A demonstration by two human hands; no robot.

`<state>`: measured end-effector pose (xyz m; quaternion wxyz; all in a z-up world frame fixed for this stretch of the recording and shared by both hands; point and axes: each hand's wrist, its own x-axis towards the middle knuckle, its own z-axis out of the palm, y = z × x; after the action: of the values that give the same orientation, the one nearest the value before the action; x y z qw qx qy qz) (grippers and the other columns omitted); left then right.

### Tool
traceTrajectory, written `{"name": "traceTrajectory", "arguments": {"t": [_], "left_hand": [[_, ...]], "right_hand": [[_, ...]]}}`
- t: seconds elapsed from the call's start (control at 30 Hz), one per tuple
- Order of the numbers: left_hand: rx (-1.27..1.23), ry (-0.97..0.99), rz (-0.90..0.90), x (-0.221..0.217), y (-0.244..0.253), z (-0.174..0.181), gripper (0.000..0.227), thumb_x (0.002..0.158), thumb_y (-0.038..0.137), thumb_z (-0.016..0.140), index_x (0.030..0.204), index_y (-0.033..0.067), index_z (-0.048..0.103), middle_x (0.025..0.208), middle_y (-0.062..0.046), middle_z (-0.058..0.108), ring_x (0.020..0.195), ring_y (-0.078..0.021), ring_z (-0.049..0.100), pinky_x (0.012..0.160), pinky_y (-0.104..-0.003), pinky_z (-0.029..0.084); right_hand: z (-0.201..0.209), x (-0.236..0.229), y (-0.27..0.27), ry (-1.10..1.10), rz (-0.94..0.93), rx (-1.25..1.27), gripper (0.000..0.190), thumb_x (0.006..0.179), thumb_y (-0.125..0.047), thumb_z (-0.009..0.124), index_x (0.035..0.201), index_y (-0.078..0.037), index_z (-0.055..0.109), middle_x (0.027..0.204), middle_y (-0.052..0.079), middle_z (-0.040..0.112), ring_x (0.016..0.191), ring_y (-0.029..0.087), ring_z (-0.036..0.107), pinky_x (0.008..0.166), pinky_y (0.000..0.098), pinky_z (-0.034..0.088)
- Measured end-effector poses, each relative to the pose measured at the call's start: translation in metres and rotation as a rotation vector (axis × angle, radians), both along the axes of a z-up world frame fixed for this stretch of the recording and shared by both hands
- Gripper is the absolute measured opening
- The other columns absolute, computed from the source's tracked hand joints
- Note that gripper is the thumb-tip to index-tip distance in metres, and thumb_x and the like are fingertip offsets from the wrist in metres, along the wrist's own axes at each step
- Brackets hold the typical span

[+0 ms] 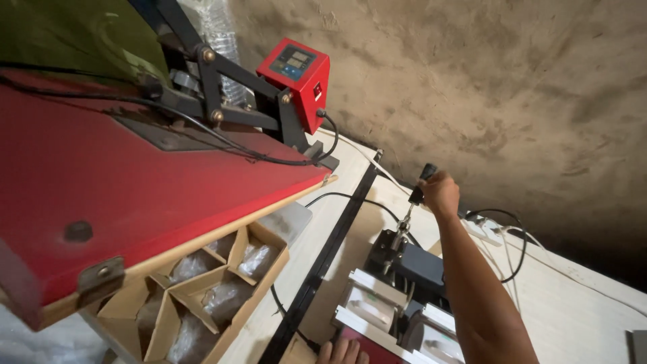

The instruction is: The person sorts through a pile of printed paper scraps on the floor, gathering them into a plastic bag. They then move to a table with a mug heat press machine, place a printed paper onto a white mug, and operate the machine to transfer the design.

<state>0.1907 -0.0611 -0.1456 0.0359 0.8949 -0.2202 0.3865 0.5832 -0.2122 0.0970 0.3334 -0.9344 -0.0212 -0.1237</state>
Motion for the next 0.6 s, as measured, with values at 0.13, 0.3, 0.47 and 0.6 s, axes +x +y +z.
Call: {"name": "traceTrajectory", "arguments": {"t": [0.13, 0.3, 0.47, 0.6], "left_hand": [[0.007, -0.036, 0.146, -0.009, -0.002, 0.02, 0.018, 0.084, 0.026, 0.067, 0.073, 0.0177, 0.055, 0.071, -0.003, 0.057, 0.069, -0.0179, 0.056, 0.053, -0.038, 0.034], [-0.135, 0.123, 0.174, -0.019, -0.003, 0.063, 0.015, 0.081, 0.027, 0.067, 0.081, 0.0132, 0.062, 0.081, -0.008, 0.062, 0.073, -0.0233, 0.058, 0.057, -0.043, 0.039], [-0.236, 0.38, 0.082, -0.032, 0.005, 0.089, 0.022, 0.087, 0.03, 0.065, 0.095, 0.0094, 0.068, 0.095, -0.011, 0.062, 0.092, -0.0297, 0.06, 0.07, -0.051, 0.044], [-0.187, 0.26, 0.014, -0.022, 0.012, 0.079, 0.03, 0.083, 0.03, 0.063, 0.102, 0.0081, 0.07, 0.105, -0.013, 0.064, 0.1, -0.0314, 0.059, 0.072, -0.052, 0.043]], "right_hand": [[-0.062, 0.043, -0.01, 0.352, 0.125, -0.006, 0.035, 0.092, -0.034, 0.076, 0.094, 0.0, 0.075, 0.079, 0.015, 0.073, 0.065, 0.022, 0.071, 0.059, 0.0357, 0.058], [-0.067, 0.026, -0.011, 0.358, 0.315, 0.103, 0.033, 0.094, -0.033, 0.074, 0.101, -0.001, 0.072, 0.086, 0.016, 0.073, 0.067, 0.021, 0.069, 0.056, 0.0362, 0.055], [-0.013, -0.092, -0.061, 0.009, 0.698, -0.079, 0.015, 0.092, -0.017, 0.069, 0.094, -0.004, 0.074, 0.087, 0.011, 0.078, 0.07, 0.019, 0.071, 0.062, 0.0335, 0.055], [0.009, -0.212, -0.108, 0.206, 0.758, -0.401, 0.016, 0.094, -0.021, 0.066, 0.099, -0.013, 0.078, 0.094, 0.007, 0.079, 0.083, 0.021, 0.076, 0.072, 0.0353, 0.06]]}}
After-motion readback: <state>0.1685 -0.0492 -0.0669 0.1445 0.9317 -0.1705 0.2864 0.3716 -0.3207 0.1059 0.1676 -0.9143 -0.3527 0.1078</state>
